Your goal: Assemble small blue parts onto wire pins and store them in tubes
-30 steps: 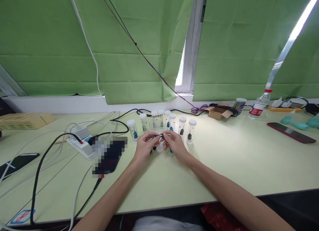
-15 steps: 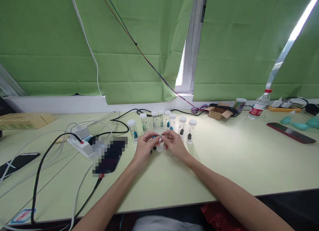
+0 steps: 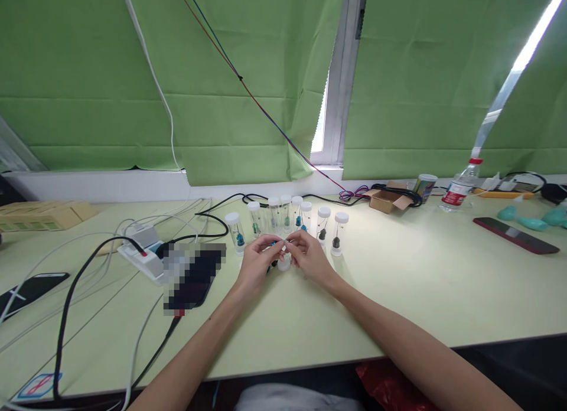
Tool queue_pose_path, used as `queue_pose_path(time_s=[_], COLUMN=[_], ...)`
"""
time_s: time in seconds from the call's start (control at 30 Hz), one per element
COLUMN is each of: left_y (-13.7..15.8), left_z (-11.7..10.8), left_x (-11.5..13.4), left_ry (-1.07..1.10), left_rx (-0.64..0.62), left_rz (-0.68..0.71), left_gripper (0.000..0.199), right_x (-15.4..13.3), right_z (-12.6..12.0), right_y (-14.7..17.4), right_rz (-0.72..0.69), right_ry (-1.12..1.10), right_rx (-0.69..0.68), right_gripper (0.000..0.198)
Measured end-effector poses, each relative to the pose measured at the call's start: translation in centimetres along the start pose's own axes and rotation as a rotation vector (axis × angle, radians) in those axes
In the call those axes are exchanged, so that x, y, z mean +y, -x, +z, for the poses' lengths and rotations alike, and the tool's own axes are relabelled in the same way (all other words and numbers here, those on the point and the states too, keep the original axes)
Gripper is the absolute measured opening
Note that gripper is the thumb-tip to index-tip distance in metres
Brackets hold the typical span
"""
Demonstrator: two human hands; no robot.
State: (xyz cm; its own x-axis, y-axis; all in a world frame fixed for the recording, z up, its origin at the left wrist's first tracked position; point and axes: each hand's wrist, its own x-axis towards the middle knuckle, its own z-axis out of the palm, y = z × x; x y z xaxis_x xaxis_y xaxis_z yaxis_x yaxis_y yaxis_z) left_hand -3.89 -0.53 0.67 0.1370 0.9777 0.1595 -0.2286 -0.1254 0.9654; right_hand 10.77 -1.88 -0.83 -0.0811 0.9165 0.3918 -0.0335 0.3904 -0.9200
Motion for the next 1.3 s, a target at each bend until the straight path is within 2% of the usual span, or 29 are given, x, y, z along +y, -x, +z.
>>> queue_pose_path(time_s=[0.2,0.63,1.3], left_y=[0.16,0.30,0.13], left_z=[0.05,0.13,-0.15], left_x=[0.13,0.34,0.12], left_ry=[0.011,0.004,-0.009], left_rx=[0.005,0.004,-0.024], left_rz=[-0.016,-0.016,-0.011], left_gripper=[0.026,0.026,0.023], right_x=[0.18,-0.02,-0.24], right_z=[-0.13,-0.02,-0.02], right_y=[0.07,0.32,0.33], right_rz=[-0.002,-0.012,0.032], right_ry=[0.009,0.068,0.059], right_rx=[-0.010,-0.032,-0.023], right_gripper=[0.018,0.018,0.035])
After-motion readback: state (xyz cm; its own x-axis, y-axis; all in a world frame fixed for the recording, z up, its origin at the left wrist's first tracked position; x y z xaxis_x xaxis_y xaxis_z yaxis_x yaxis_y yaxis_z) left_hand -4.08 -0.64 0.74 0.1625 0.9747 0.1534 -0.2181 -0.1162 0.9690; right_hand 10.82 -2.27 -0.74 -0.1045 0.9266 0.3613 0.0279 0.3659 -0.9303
